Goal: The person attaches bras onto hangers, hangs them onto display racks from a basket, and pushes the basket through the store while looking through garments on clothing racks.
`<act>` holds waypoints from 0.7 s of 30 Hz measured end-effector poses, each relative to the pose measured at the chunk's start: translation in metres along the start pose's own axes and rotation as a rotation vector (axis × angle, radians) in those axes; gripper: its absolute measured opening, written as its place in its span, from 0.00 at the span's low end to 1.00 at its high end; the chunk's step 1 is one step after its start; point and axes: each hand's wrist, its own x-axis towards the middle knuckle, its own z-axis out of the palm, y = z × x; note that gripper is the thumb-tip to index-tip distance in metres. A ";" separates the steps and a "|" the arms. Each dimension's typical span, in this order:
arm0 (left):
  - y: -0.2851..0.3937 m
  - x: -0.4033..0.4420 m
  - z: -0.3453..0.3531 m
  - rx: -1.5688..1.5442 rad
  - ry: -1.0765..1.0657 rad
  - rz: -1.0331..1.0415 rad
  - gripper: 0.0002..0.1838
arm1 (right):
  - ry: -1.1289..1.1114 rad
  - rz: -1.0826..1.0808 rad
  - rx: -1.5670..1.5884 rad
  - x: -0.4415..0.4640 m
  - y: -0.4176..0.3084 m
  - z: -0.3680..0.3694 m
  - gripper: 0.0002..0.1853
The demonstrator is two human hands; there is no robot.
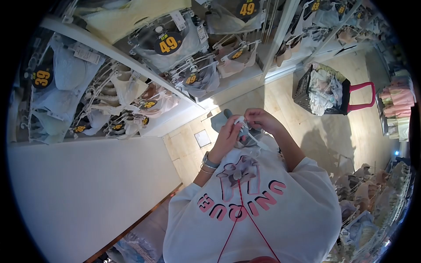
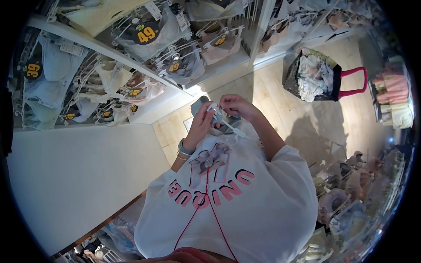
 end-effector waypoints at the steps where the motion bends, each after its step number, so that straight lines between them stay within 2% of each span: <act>1: -0.001 0.000 0.001 0.001 0.020 0.021 0.12 | 0.015 -0.022 -0.006 0.000 0.002 0.000 0.07; 8: 0.002 -0.001 0.005 0.106 0.031 0.044 0.15 | 0.111 -0.157 0.047 0.009 0.015 0.019 0.07; 13: 0.011 -0.007 -0.002 0.151 -0.068 0.053 0.30 | 0.207 -0.140 0.142 0.008 0.015 0.026 0.07; 16: 0.008 -0.006 -0.014 0.267 -0.143 0.162 0.39 | 0.248 -0.088 0.079 0.007 0.022 0.031 0.08; 19: 0.014 -0.009 -0.023 0.405 -0.119 0.215 0.37 | 0.222 -0.080 -0.056 0.012 0.033 0.029 0.09; 21: 0.022 -0.009 -0.035 0.553 -0.158 0.058 0.36 | 0.201 -0.058 -0.108 0.011 0.027 0.030 0.09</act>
